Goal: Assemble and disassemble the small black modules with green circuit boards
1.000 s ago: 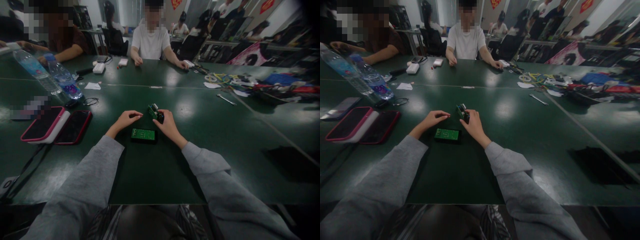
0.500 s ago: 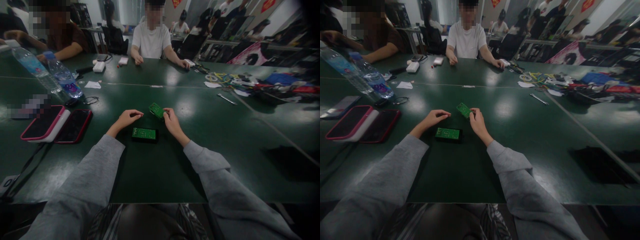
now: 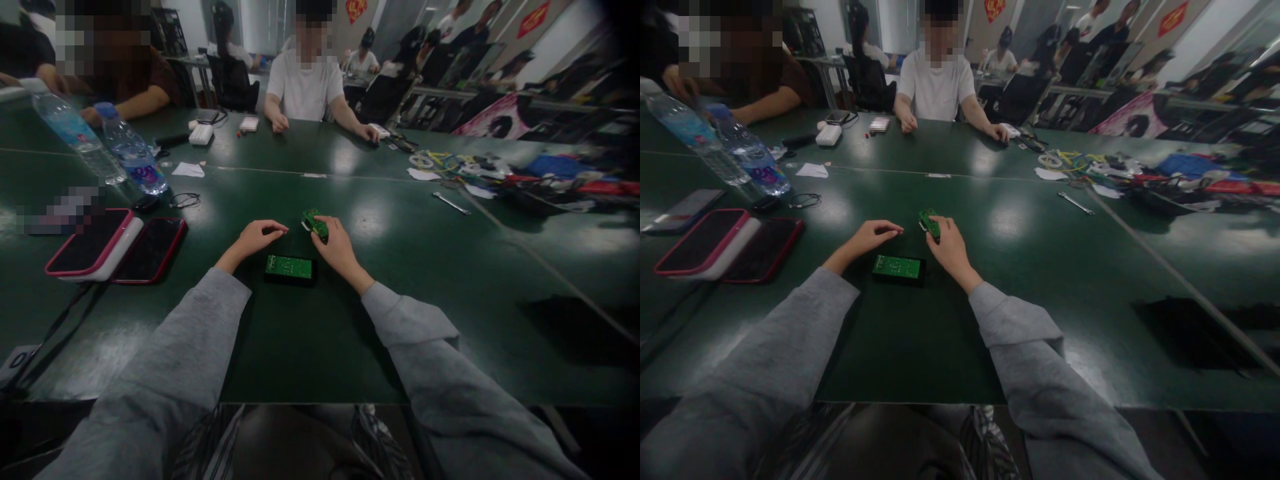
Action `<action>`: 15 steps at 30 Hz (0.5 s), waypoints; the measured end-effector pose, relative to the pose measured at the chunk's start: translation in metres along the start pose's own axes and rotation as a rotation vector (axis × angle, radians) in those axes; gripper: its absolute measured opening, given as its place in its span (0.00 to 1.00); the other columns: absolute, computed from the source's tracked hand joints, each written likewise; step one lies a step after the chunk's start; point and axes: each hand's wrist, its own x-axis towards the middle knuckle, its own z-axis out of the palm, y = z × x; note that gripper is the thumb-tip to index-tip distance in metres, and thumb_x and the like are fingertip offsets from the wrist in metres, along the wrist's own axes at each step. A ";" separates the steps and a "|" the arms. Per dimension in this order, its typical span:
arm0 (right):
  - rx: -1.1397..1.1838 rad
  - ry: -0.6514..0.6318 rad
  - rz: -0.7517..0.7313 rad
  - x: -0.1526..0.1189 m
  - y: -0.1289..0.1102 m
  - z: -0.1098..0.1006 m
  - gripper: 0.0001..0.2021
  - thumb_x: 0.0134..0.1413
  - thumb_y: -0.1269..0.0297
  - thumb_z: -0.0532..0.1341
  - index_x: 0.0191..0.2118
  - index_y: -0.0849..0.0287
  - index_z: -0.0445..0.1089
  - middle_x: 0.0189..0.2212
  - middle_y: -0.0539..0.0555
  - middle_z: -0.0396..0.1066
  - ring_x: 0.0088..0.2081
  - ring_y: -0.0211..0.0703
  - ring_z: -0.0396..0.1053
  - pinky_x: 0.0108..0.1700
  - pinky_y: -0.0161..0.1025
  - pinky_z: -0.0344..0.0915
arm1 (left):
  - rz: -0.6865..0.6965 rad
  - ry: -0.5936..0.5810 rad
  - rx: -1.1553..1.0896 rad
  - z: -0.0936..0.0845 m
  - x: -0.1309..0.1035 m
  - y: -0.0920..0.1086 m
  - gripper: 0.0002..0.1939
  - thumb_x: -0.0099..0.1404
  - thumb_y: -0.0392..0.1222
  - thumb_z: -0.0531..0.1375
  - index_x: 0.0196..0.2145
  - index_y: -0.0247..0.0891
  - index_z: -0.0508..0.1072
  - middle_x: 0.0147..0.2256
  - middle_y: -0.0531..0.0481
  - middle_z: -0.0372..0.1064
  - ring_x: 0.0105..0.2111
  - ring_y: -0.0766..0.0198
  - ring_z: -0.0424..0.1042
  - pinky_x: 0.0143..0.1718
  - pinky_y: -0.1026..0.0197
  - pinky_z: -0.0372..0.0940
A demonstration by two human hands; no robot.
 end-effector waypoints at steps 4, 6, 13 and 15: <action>0.057 -0.085 -0.003 -0.016 -0.007 -0.023 0.15 0.62 0.62 0.58 0.53 0.54 0.67 0.49 0.59 0.69 0.52 0.55 0.69 0.54 0.57 0.68 | -0.005 -0.010 0.021 -0.002 -0.001 0.002 0.14 0.68 0.48 0.60 0.47 0.42 0.79 0.48 0.46 0.79 0.51 0.55 0.75 0.57 0.46 0.65; 0.109 -0.168 -0.019 -0.035 0.001 -0.047 0.14 0.64 0.58 0.58 0.54 0.51 0.67 0.50 0.58 0.70 0.51 0.54 0.70 0.54 0.57 0.68 | -0.009 -0.014 0.028 -0.003 -0.002 0.004 0.14 0.68 0.47 0.59 0.48 0.42 0.79 0.48 0.46 0.78 0.50 0.55 0.75 0.57 0.46 0.65; -0.191 0.080 0.177 -0.126 0.084 -0.197 0.20 0.57 0.39 0.60 0.51 0.40 0.71 0.46 0.70 0.70 0.49 0.66 0.69 0.50 0.69 0.60 | -0.019 -0.015 0.038 -0.003 -0.003 0.006 0.15 0.68 0.48 0.59 0.48 0.42 0.79 0.49 0.46 0.78 0.51 0.56 0.75 0.57 0.46 0.65; -0.179 0.321 0.270 -0.141 0.086 -0.240 0.24 0.48 0.35 0.65 0.47 0.40 0.73 0.43 0.72 0.68 0.52 0.70 0.67 0.50 0.73 0.54 | -0.013 -0.013 0.036 -0.002 -0.002 0.004 0.15 0.68 0.48 0.59 0.48 0.42 0.79 0.48 0.47 0.78 0.50 0.56 0.75 0.56 0.46 0.65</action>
